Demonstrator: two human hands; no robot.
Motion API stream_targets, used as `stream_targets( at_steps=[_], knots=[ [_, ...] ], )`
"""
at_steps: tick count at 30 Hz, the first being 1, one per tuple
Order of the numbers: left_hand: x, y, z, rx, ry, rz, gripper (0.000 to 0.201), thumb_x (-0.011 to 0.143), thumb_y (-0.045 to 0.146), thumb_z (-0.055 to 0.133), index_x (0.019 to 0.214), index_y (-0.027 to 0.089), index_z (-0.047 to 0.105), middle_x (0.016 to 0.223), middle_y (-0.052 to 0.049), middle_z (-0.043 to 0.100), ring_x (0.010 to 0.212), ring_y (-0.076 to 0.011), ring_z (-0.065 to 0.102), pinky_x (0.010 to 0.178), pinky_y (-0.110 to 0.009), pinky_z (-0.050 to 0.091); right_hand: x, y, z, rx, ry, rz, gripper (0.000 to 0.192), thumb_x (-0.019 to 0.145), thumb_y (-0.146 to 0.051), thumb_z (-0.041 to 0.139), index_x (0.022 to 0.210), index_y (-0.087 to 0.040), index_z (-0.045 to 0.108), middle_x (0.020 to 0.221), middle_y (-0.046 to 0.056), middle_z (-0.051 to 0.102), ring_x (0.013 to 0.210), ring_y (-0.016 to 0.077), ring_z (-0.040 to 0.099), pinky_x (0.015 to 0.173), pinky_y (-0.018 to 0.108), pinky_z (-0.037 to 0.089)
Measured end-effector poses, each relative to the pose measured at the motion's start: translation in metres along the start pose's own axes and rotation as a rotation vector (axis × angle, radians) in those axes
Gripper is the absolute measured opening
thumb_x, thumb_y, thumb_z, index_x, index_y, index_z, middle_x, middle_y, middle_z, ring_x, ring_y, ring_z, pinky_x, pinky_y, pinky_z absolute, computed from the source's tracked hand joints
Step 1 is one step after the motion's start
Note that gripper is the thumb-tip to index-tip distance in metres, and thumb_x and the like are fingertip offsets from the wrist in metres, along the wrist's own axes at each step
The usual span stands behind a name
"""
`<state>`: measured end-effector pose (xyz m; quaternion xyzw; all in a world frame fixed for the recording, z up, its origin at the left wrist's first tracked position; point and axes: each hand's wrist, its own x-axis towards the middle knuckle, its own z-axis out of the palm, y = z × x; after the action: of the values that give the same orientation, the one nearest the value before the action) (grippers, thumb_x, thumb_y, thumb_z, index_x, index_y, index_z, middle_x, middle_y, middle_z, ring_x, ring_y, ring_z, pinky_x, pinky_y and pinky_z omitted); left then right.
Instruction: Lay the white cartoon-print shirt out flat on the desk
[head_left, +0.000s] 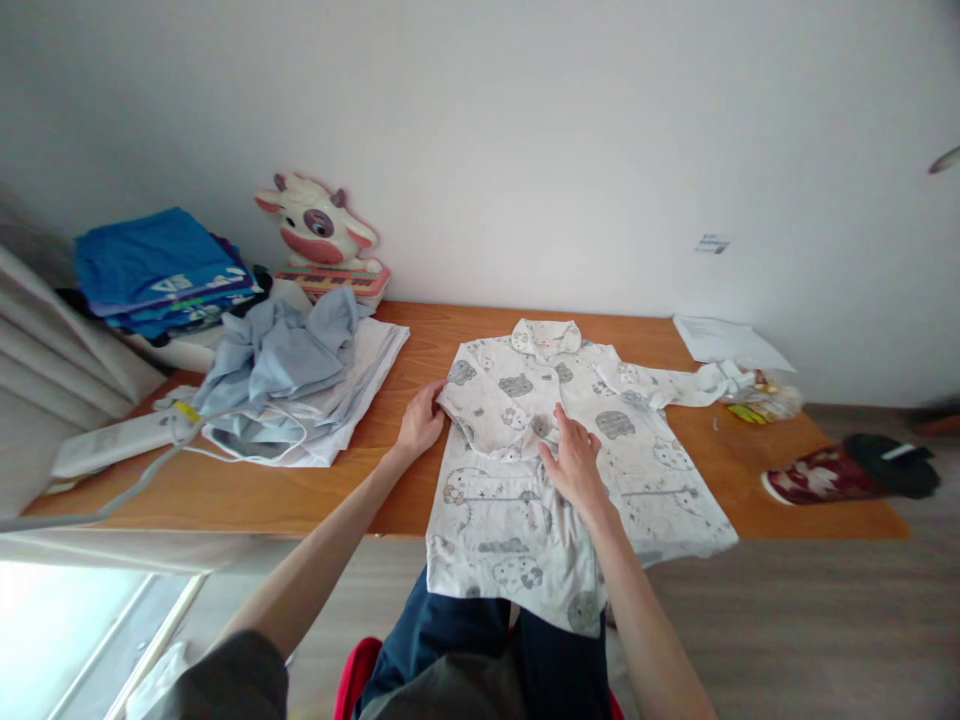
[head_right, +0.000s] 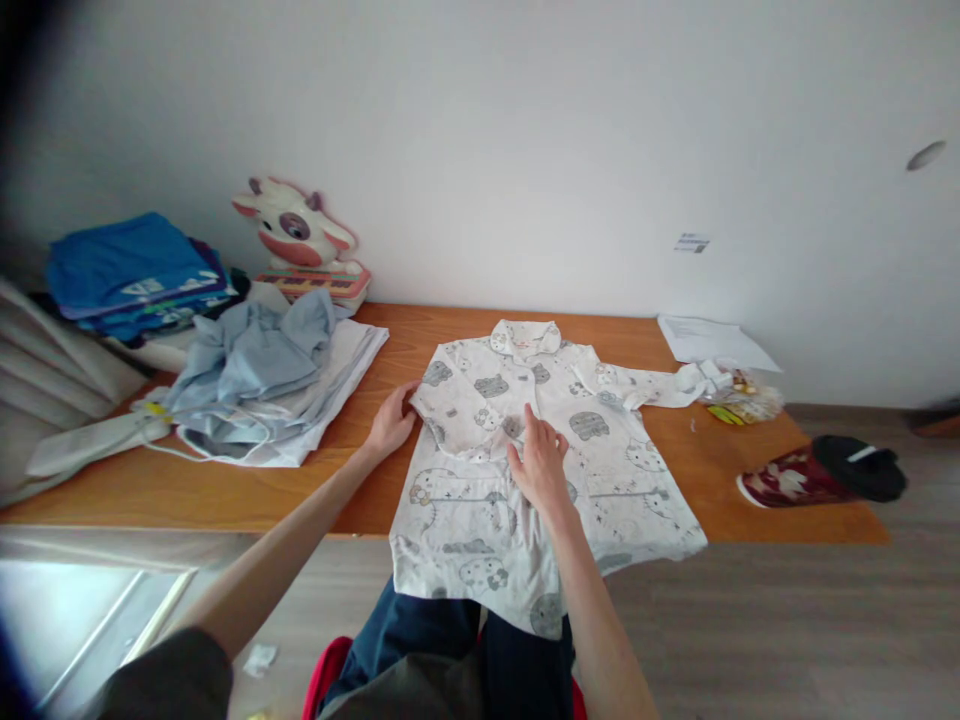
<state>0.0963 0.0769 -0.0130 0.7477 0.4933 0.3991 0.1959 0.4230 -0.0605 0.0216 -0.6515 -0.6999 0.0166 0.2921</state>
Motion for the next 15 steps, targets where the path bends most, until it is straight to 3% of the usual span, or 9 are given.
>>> stream_targets(
  at_steps=[2, 4, 7, 9, 10, 12, 15],
  knots=[
    [0.000, 0.002, -0.001, 0.023, -0.005, -0.010, 0.061, 0.085, 0.015, 0.061, 0.146, 0.022, 0.060, 0.143, -0.013, 0.070, 0.134, -0.0323, 0.065, 0.119, -0.052, 0.050, 0.014, 0.004, 0.014, 0.039, -0.093, -0.056, 0.083, 0.100, -0.038, 0.061, 0.171, -0.015, 0.024, 0.138, 0.020, 0.070, 0.124, 0.0359, 0.065, 0.108, 0.057, 0.049],
    [0.000, 0.004, -0.001, 0.044, -0.004, -0.018, 0.058, 0.089, 0.020, 0.065, 0.146, 0.024, 0.059, 0.147, -0.013, 0.068, 0.138, -0.0325, 0.062, 0.120, -0.052, 0.048, 0.025, 0.003, 0.023, 0.093, -0.156, -0.064, 0.082, 0.096, -0.039, 0.066, 0.167, -0.015, 0.034, 0.122, 0.015, 0.075, 0.111, 0.0317, 0.069, 0.101, 0.049, 0.053],
    [-0.001, 0.008, 0.000, 0.067, 0.003, -0.035, 0.056, 0.094, 0.025, 0.065, 0.149, 0.023, 0.057, 0.147, -0.015, 0.067, 0.138, -0.0335, 0.062, 0.121, -0.054, 0.045, 0.034, -0.001, 0.021, 0.139, -0.169, -0.046, 0.037, 0.094, -0.032, 0.068, 0.128, -0.020, 0.072, 0.104, 0.009, 0.075, 0.099, 0.0267, 0.070, 0.095, 0.041, 0.055],
    [-0.002, 0.011, 0.001, 0.096, 0.001, -0.037, 0.061, 0.095, 0.028, 0.065, 0.154, 0.022, 0.052, 0.149, -0.017, 0.066, 0.139, -0.0347, 0.060, 0.121, -0.055, 0.043, 0.034, -0.004, 0.008, 0.191, -0.102, -0.085, 0.014, 0.094, -0.031, 0.067, 0.103, -0.023, 0.075, 0.106, 0.009, 0.073, 0.104, 0.0269, 0.070, 0.099, 0.043, 0.055],
    [-0.003, 0.012, 0.001, 0.118, -0.003, -0.035, 0.064, 0.096, 0.029, 0.066, 0.157, 0.021, 0.049, 0.152, -0.018, 0.064, 0.141, -0.0353, 0.059, 0.122, -0.056, 0.041, 0.032, -0.005, -0.001, 0.238, -0.051, -0.106, 0.011, 0.095, -0.032, 0.067, 0.100, -0.023, 0.073, 0.111, 0.010, 0.073, 0.109, 0.0277, 0.069, 0.103, 0.044, 0.054],
    [-0.004, 0.014, 0.001, 0.170, -0.019, -0.029, 0.071, 0.096, 0.033, 0.067, 0.162, 0.020, 0.043, 0.159, -0.018, 0.059, 0.146, -0.0365, 0.055, 0.124, -0.056, 0.038, 0.023, -0.008, -0.023, 0.357, 0.020, -0.114, 0.014, 0.099, -0.036, 0.066, 0.104, -0.024, 0.068, 0.118, 0.010, 0.073, 0.115, 0.0277, 0.070, 0.105, 0.044, 0.054],
    [-0.004, 0.016, 0.000, 0.229, -0.053, -0.016, 0.071, 0.098, 0.037, 0.067, 0.163, 0.020, 0.044, 0.161, -0.017, 0.058, 0.150, -0.0378, 0.050, 0.126, -0.055, 0.036, -0.003, -0.009, -0.058, 0.449, 0.013, -0.080, 0.019, 0.102, -0.043, 0.066, 0.108, -0.025, 0.064, 0.107, 0.006, 0.076, 0.102, 0.0248, 0.074, 0.092, 0.038, 0.059]
  ],
)
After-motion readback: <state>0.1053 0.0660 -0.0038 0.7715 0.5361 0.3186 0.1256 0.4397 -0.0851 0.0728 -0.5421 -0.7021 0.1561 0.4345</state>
